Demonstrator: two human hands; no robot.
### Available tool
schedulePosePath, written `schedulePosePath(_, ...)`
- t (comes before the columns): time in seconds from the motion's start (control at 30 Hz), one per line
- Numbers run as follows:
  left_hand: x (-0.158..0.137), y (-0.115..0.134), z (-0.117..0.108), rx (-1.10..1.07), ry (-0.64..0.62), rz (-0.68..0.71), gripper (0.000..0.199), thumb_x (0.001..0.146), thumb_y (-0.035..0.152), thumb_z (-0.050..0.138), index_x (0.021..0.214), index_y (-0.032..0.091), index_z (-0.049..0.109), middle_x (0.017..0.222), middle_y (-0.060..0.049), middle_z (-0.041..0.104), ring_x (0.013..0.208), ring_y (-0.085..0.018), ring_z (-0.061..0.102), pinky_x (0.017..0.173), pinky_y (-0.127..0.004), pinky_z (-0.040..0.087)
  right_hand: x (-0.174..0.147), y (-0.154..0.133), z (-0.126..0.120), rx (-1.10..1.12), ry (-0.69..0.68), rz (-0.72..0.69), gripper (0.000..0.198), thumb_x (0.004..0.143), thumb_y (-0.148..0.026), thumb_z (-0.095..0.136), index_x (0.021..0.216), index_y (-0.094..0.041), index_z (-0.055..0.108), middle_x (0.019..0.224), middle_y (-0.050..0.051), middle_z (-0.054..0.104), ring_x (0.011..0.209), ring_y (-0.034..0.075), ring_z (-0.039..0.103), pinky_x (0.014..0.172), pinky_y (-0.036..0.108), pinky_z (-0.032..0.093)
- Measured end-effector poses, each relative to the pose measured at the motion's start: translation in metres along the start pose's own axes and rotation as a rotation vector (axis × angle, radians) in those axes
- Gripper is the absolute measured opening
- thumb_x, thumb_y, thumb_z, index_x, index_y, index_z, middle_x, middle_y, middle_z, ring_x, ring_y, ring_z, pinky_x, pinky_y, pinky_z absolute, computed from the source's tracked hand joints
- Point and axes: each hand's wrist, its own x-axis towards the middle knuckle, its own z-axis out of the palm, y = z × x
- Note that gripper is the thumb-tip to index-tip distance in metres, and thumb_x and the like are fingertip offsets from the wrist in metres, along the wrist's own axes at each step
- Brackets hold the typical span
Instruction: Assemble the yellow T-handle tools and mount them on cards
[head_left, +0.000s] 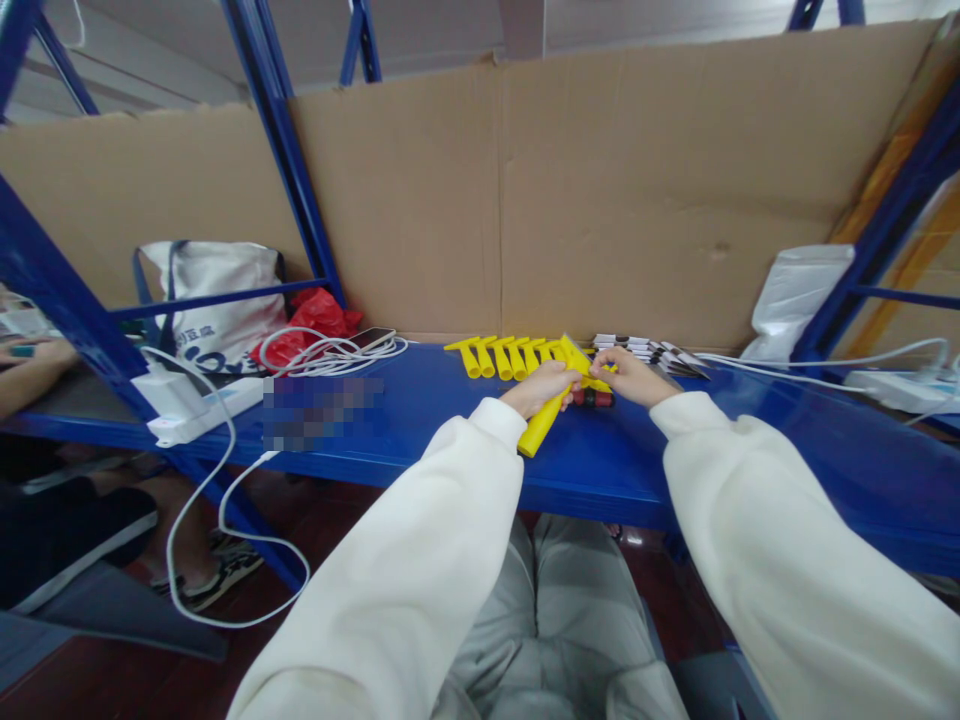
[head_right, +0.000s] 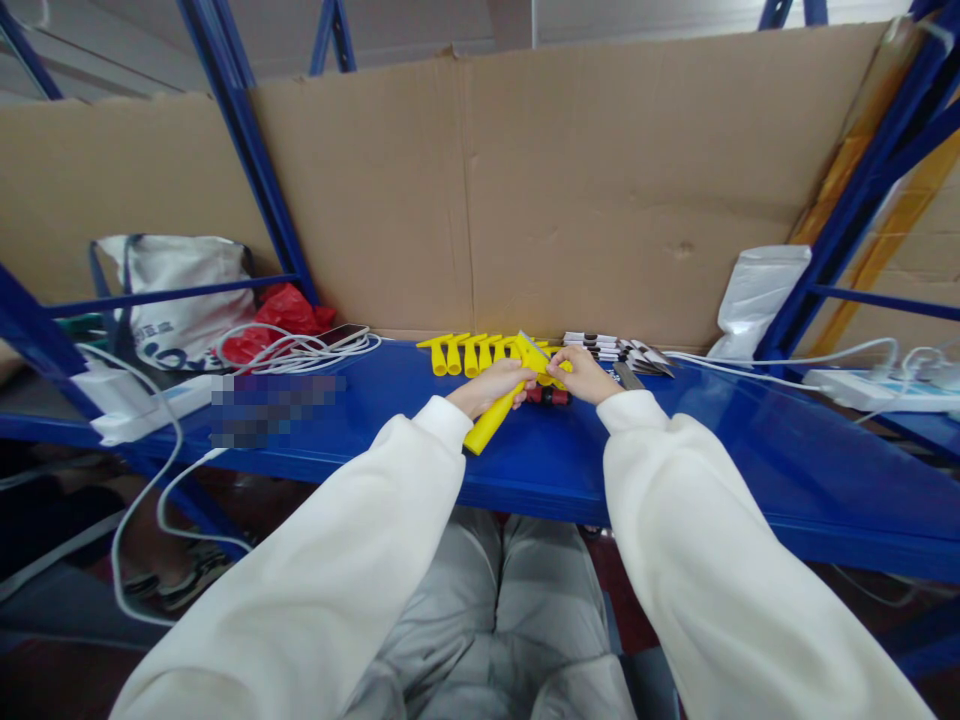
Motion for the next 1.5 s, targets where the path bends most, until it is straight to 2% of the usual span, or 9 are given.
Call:
schedulePosePath(0.17,-0.001,0.002,-0.001,-0.064,-0.007,-0.019,0.031,0.094,0.001,0.046,0.069,0.019,0.046,0.046,0.008,0.046,0.033,-0.004,0.037,0.037,-0.018,0.029,0.001,0.005,0.009,0.16,0.095,0.124,0.025,0.077,-0.038,0.07,0.095,-0.022,0.062,0.109,0.01,0.067,0.113,0.028,0.06,0.107,0.049,0.045)
schedulePosePath(0.37,-0.003,0.006,-0.003,-0.119,-0.052,-0.018,0.03,0.096,0.002,0.043,0.072,0.02,0.045,0.048,0.009,0.045,0.032,-0.004,0.036,0.036,-0.019,0.029,0.005,-0.001,0.015,0.373,0.064,0.273,0.037,0.076,-0.031,0.066,0.111,-0.024,0.058,0.121,0.01,0.065,0.124,0.026,0.059,0.112,0.048,0.042)
schedulePosePath(0.47,-0.003,0.005,-0.004,-0.131,-0.071,-0.009,0.029,0.095,0.002,0.042,0.074,0.02,0.044,0.049,0.009,0.045,0.031,-0.004,0.036,0.036,-0.018,0.028,0.001,-0.006,0.012,0.436,0.051,0.265,0.035,0.075,-0.034,0.068,0.107,-0.025,0.06,0.121,0.008,0.067,0.122,0.027,0.06,0.106,0.048,0.047)
schedulePosePath(0.57,-0.004,0.005,-0.005,-0.127,-0.095,-0.003,0.026,0.095,0.002,0.042,0.075,0.02,0.045,0.049,0.009,0.045,0.031,-0.003,0.035,0.036,-0.018,0.028,-0.005,-0.011,0.009,0.527,0.021,0.271,0.033,0.071,-0.037,0.072,0.1,-0.025,0.061,0.109,0.006,0.071,0.105,0.024,0.065,0.092,0.043,0.053)
schedulePosePath(0.67,-0.003,0.003,-0.005,-0.14,-0.099,0.0,0.023,0.093,0.003,0.045,0.077,0.02,0.045,0.05,0.009,0.046,0.032,-0.004,0.035,0.036,-0.018,0.028,-0.007,-0.015,0.007,0.643,0.005,0.29,0.037,0.064,-0.037,0.077,0.095,-0.024,0.06,0.097,0.003,0.07,0.087,0.019,0.065,0.079,0.035,0.053)
schedulePosePath(0.77,-0.003,0.002,-0.006,-0.166,-0.109,0.003,0.022,0.093,0.005,0.046,0.076,0.02,0.045,0.051,0.008,0.046,0.032,-0.004,0.036,0.037,-0.018,0.028,-0.006,-0.016,0.006,0.725,-0.002,0.28,0.041,0.059,-0.036,0.082,0.092,-0.024,0.059,0.091,0.002,0.068,0.08,0.017,0.063,0.074,0.033,0.051)
schedulePosePath(1.13,-0.005,0.003,-0.007,-0.216,-0.142,-0.012,0.025,0.094,0.003,0.046,0.076,0.019,0.045,0.051,0.009,0.047,0.031,-0.004,0.035,0.037,-0.018,0.028,-0.008,-0.019,0.001,0.927,-0.064,0.274,0.041,0.056,-0.024,0.085,0.092,-0.024,0.064,0.099,0.003,0.073,0.09,0.021,0.069,0.079,0.037,0.058)
schedulePosePath(1.3,-0.005,0.003,-0.007,-0.218,-0.166,-0.005,0.022,0.094,0.007,0.052,0.077,0.019,0.046,0.051,0.01,0.045,0.032,-0.003,0.035,0.038,-0.017,0.028,-0.008,-0.019,0.0,0.906,-0.096,0.254,0.036,0.06,-0.028,0.084,0.09,-0.024,0.064,0.101,0.005,0.073,0.097,0.024,0.07,0.084,0.041,0.058)
schedulePosePath(1.5,-0.005,0.003,-0.007,-0.211,-0.151,-0.017,0.024,0.094,0.004,0.045,0.076,0.019,0.046,0.052,0.008,0.046,0.033,-0.004,0.035,0.037,-0.018,0.028,-0.009,-0.019,0.002,0.862,-0.063,0.242,0.038,0.06,-0.03,0.083,0.09,-0.024,0.062,0.1,0.004,0.071,0.093,0.023,0.068,0.08,0.039,0.056)
